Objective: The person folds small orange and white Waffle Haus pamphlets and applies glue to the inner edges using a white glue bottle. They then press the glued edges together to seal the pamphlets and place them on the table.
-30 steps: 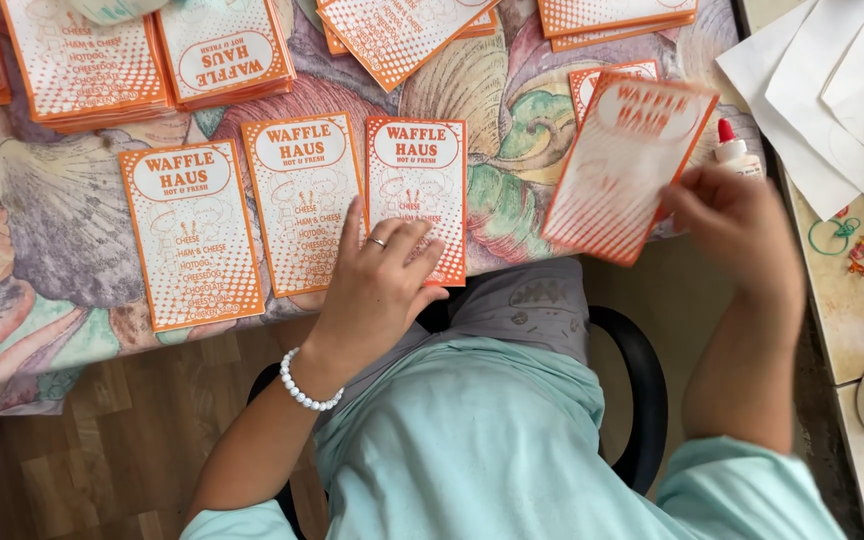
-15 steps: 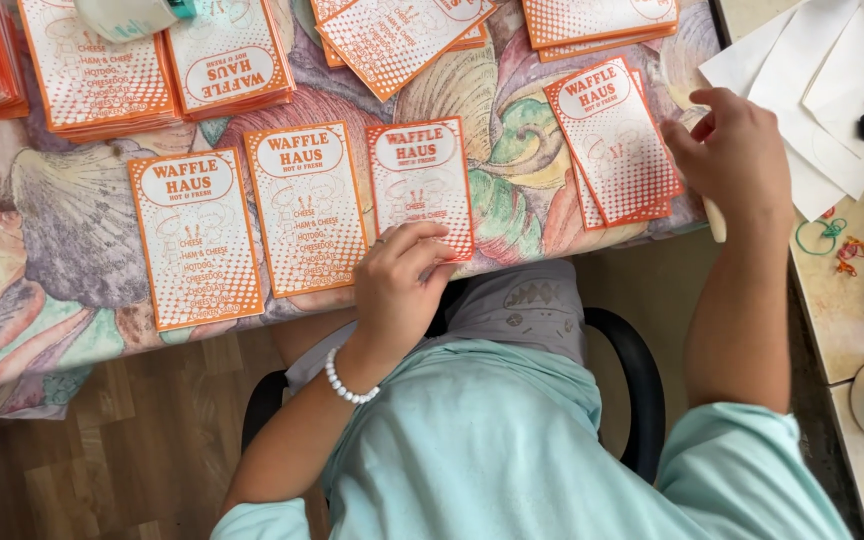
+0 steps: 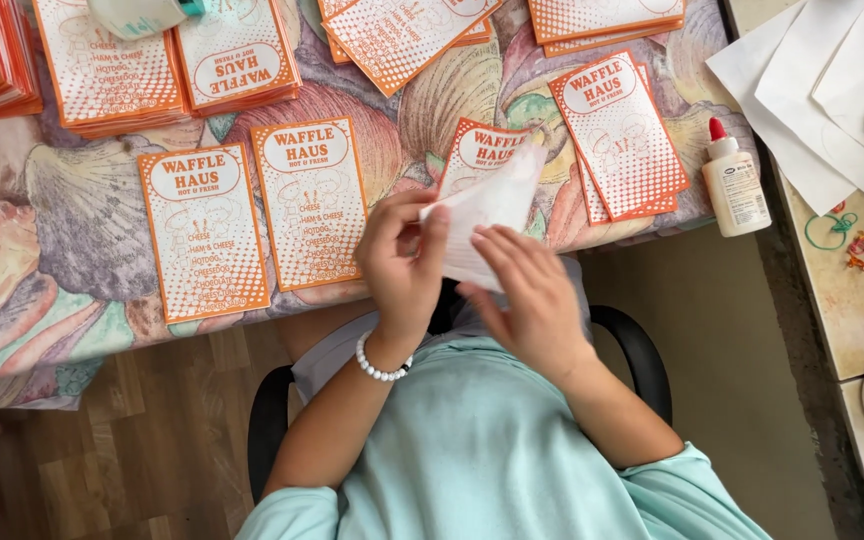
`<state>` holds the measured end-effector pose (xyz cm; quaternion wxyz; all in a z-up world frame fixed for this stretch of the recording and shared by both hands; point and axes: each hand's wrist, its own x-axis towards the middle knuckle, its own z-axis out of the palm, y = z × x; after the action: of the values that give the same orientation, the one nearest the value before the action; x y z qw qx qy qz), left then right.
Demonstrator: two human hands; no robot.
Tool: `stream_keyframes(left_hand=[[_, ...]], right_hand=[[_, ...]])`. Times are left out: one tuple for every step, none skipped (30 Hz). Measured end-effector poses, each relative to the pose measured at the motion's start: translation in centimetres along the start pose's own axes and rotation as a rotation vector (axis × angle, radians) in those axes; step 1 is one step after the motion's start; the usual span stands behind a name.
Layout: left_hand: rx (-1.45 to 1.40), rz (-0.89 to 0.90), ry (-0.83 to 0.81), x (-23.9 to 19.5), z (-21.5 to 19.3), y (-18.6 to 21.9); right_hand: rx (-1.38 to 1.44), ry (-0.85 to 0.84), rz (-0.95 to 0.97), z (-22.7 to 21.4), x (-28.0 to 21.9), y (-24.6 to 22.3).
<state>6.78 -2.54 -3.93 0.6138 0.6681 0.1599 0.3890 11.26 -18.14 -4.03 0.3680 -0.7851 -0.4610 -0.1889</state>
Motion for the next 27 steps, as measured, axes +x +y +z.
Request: stream_keyframes(left_hand=[[0.139, 0.158, 0.053, 0.0, -0.7, -0.2], [0.277, 0.315, 0.106, 0.0, -1.4, -0.4], [0.277, 0.319, 0.107, 0.0, -2.1, -0.2], [0.378, 0.344, 0.060, 0.0, -2.8, -0.2], [0.481, 0.362, 0.016, -0.3, -3.6, -0.1], [0.483, 0.359, 0.019, 0.0, -4.2, 0.0], [0.757, 0.489, -0.098, 0.1, -4.8, 0.0], [1.030, 0.619, -0.221, 0.2, -5.4, 0.1], [1.032, 0.622, -0.216, 0.5, -5.8, 0.4], [1.044, 0.622, -0.396, 0.7, -6.1, 0.7], [1.050, 0.615, -0.578, 0.8, -6.5, 1.1], [1.052, 0.613, -0.576, 0.7, -7.0, 0.9], [1.063, 0.616, -0.635, 0.8, -7.5, 0.5], [1.073, 0.617, -0.694, 0.9, -8.1, 0.2], [1.078, 0.611, -0.695, 0.6, -8.2, 0.1], [1.060, 0.612, -0.699, 0.3, -8.4, 0.0], [1.042, 0.625, -0.695, 0.5, -8.3, -0.2], [1.045, 0.630, -0.687, 0.6, -8.2, -0.2], [1.046, 0.610, -0.683, 0.4, -8.1, -0.1], [1.047, 0.589, -0.678, 0.1, -8.0, 0.0], [1.049, 0.590, -0.676, 0.1, -8.1, -0.1], [1.043, 0.605, -0.664, 0.1, -8.2, -0.2], [1.035, 0.620, -0.652, 0.1, -8.2, -0.3], [1.035, 0.620, -0.652, 0.1, -8.4, -0.6], [1.035, 0.623, -0.670, 0.2, -8.5, -0.7], [1.034, 0.626, -0.688, 0.1, -8.7, -0.9], [1.033, 0.620, -0.691, -0.1, -8.7, -1.1]], right_hand=[[-0.015, -0.078, -0.016, 0.6, -0.2, -0.1], [-0.029, -0.157, -0.033, 1.1, -0.5, -0.1], [-0.030, -0.154, -0.035, 1.1, -0.5, 0.6], [-0.049, -0.193, -0.048, 1.2, -0.6, 1.3], [-0.066, -0.240, -0.060, 1.1, -0.9, 2.0], [-0.063, -0.243, -0.062, 0.8, -0.4, 2.9], [-0.044, -0.262, -0.099, 0.5, 0.0, 3.7], [-0.025, -0.280, -0.137, 0.2, 0.4, 4.5], [-0.025, -0.278, -0.142, -0.3, 1.2, 4.7], [-0.034, -0.318, -0.132, -0.8, 2.0, 4.8], [-0.041, -0.363, -0.120, -1.5, 2.7, 4.9], [-0.039, -0.364, -0.123, -1.9, 2.9, 5.6], [-0.072, -0.387, -0.140, -2.2, 3.1, 6.3], [-0.106, -0.409, -0.158, -2.5, 3.4, 7.1], [-0.100, -0.412, -0.158, -2.6, 3.1, 7.5], [-0.164, -0.337, -0.151, -2.6, 2.8, 7.8], [-0.235, -0.255, -0.152, -2.6, 3.0, 8.5], [-0.236, -0.249, -0.159, -2.3, 3.3, 7.0], [-0.137, -0.276, -0.130, -2.0, 3.5, 5.4], [-0.037, -0.304, -0.101, -1.6, 3.6, 3.9], [-0.036, -0.302, -0.103, -1.2, 3.3, 4.1], [-0.082, -0.319, -0.119, -0.7, 2.9, 4.3], [-0.128, -0.337, -0.133, -0.3, 2.5, 4.4], [-0.128, -0.337, -0.133, -0.8, 2.2, 5.3], [-0.179, -0.341, -0.141, -1.2, 2.0, 6.1], [-0.230, -0.345, -0.149, -1.6, 1.8, 7.0], [-0.228, -0.350, -0.146, -1.8, 1.6, 7.3]])
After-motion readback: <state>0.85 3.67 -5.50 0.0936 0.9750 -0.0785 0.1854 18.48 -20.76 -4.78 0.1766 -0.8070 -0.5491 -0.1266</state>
